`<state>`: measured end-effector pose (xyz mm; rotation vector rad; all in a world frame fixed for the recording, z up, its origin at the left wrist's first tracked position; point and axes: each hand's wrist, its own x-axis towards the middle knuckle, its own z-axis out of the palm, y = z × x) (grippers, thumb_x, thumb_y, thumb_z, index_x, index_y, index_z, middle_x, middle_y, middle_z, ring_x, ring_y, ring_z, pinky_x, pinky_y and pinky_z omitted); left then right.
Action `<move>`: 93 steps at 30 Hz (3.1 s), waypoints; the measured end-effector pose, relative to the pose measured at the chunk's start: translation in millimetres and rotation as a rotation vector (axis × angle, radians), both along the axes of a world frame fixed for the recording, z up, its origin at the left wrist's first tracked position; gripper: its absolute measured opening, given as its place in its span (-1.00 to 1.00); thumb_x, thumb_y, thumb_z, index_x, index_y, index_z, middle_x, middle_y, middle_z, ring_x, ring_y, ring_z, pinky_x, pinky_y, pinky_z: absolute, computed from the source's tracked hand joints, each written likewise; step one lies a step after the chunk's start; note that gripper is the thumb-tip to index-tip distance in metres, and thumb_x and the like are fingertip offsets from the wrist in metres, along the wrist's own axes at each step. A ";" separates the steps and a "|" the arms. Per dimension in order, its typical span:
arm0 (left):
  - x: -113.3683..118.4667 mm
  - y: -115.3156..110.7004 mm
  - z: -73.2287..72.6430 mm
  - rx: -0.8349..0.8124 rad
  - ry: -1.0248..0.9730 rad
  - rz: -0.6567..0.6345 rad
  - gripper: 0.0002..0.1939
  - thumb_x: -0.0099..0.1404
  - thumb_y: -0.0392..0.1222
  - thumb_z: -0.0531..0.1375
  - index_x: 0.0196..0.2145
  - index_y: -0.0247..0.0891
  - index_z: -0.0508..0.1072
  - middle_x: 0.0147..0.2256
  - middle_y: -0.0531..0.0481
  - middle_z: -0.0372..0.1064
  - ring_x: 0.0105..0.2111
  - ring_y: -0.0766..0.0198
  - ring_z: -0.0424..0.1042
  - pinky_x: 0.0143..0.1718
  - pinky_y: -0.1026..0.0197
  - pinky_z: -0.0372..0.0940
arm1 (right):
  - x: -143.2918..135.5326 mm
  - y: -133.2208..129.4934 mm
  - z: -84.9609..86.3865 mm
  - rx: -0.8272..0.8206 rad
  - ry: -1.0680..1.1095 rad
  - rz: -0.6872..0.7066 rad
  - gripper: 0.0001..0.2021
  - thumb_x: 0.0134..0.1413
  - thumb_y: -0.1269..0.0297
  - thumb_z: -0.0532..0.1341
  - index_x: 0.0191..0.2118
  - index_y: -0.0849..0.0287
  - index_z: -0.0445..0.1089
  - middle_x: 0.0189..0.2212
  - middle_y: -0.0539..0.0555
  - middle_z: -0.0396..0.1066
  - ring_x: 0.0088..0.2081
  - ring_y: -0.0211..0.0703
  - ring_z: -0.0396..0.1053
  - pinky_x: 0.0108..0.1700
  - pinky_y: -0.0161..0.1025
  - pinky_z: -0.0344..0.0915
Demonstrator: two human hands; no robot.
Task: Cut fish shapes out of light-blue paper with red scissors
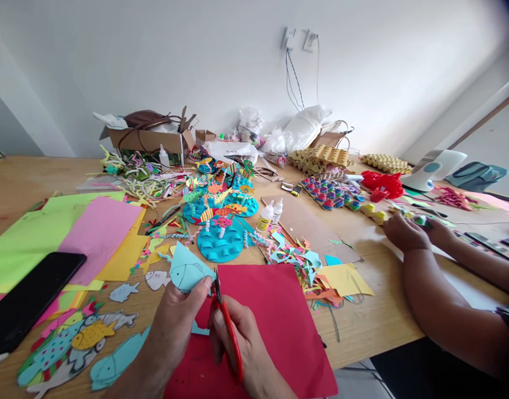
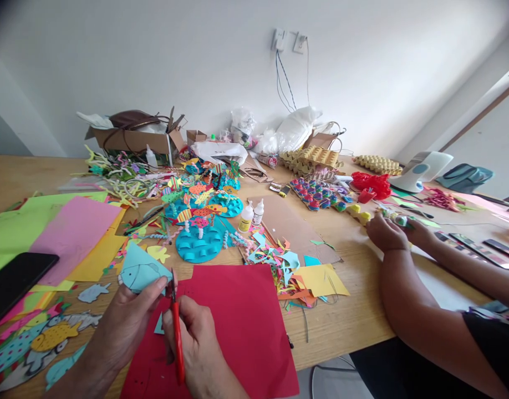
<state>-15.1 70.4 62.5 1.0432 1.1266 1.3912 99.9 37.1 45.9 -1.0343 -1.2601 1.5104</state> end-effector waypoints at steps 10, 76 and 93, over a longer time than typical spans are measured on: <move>-0.4 -0.6 -7.5 0.052 -0.029 -0.040 -0.82 0.18 -0.27 0.20 -0.55 -0.19 0.31 -0.54 0.17 0.25 -0.46 0.32 0.19 -0.30 0.29 0.20 | 1.9 0.0 -2.1 0.018 0.032 0.004 -0.47 0.08 -0.25 0.04 -0.55 0.16 0.10 -0.72 -0.13 0.02 -0.67 -0.38 0.00 -0.65 -0.44 -0.02; -23.4 1.9 12.4 -0.217 -0.058 -0.345 -0.89 0.11 -0.24 0.21 -0.55 -0.25 0.45 -0.58 0.09 0.44 -0.51 0.31 0.36 -0.40 0.27 0.28 | 16.1 -5.1 8.5 -0.139 -0.072 0.151 -0.43 -0.04 -0.31 0.08 -0.59 0.14 0.03 -0.72 -0.15 -0.01 -0.67 -0.41 -0.07 -0.64 -0.39 -0.12; -33.2 10.1 19.8 -0.252 0.049 -0.504 -0.90 0.05 -0.20 0.22 -0.55 -0.27 0.47 -0.58 0.02 0.43 -0.52 0.27 0.38 -0.41 0.25 0.30 | 24.3 -6.5 -0.2 -0.056 -0.164 0.176 -0.53 0.14 -0.05 0.07 -0.62 0.15 0.03 -0.67 -0.13 -0.11 -0.60 -0.37 -0.16 -0.60 -0.35 -0.21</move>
